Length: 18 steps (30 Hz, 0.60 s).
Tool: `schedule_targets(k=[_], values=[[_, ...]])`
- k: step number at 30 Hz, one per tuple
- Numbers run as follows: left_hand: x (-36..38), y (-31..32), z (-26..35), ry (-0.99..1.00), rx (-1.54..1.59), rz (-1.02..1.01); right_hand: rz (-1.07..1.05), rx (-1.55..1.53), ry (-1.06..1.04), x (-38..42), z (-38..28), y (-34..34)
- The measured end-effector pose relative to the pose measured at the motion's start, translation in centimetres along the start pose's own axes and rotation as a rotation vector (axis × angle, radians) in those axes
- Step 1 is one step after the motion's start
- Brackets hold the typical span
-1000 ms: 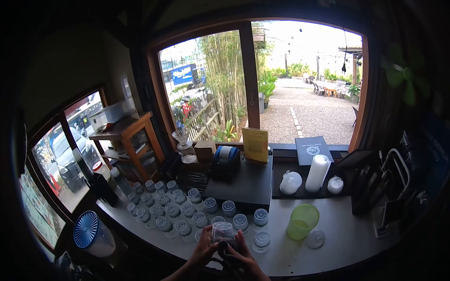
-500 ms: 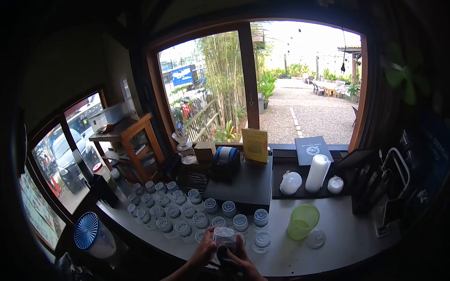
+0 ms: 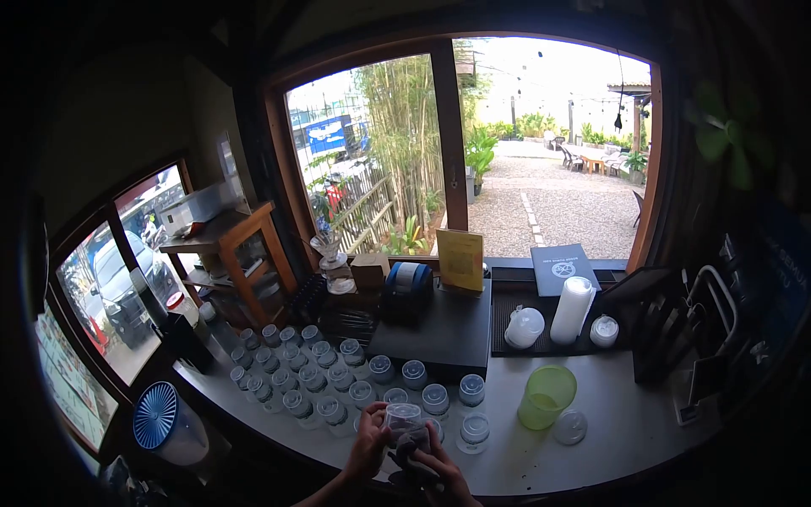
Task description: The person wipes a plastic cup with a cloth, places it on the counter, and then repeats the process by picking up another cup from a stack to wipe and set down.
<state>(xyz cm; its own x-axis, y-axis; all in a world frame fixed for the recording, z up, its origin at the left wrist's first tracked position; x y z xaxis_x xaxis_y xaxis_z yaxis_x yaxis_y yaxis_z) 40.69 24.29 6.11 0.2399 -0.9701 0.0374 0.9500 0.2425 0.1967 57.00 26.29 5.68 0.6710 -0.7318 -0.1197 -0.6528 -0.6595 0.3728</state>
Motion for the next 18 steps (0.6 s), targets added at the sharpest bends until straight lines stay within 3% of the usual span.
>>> schedule_targets(k=[3, 6, 7, 10, 15, 18], values=[[0.5, 0.1, 0.6, 0.080, -0.071, 0.013, 0.151, -0.005, -0.035, 0.4, -2.5, 1.3], [1.6, 1.1, -0.7, -0.072, 0.019, -0.098, -0.018, 0.426, -0.598, -0.7, -2.5, -0.6], [2.4, 2.3, -0.1, -0.028, 0.132, -0.179, 0.002, 0.507, -0.705, -1.1, -3.7, -0.5], [3.0, 3.1, -1.1, -0.084, 0.148, -0.332, 0.143, -0.191, -0.426, -2.4, -2.9, -1.3], [1.4, 0.3, -0.7, 0.008, 0.104, -0.103, 0.053, 0.107, -0.344, -0.7, 1.9, -1.6], [1.0, -0.9, 0.5, 0.058, 0.289, -0.034, 0.075, 0.023, -0.122, 1.4, 4.2, -0.9]])
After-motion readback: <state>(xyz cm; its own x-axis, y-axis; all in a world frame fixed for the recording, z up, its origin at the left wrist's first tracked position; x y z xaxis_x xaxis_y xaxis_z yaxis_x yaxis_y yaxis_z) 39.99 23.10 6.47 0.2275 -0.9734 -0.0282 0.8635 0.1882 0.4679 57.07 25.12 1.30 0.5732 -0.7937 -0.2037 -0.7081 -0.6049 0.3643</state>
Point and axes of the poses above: each hand's wrist, its own x-axis away from the middle knuckle, its own y-axis out of the palm, z = x × y, the point moved 5 cm from there along -x, towards the middle knuckle, and after that the axes turned 8 degrees about -y, right-handed, at the moved point
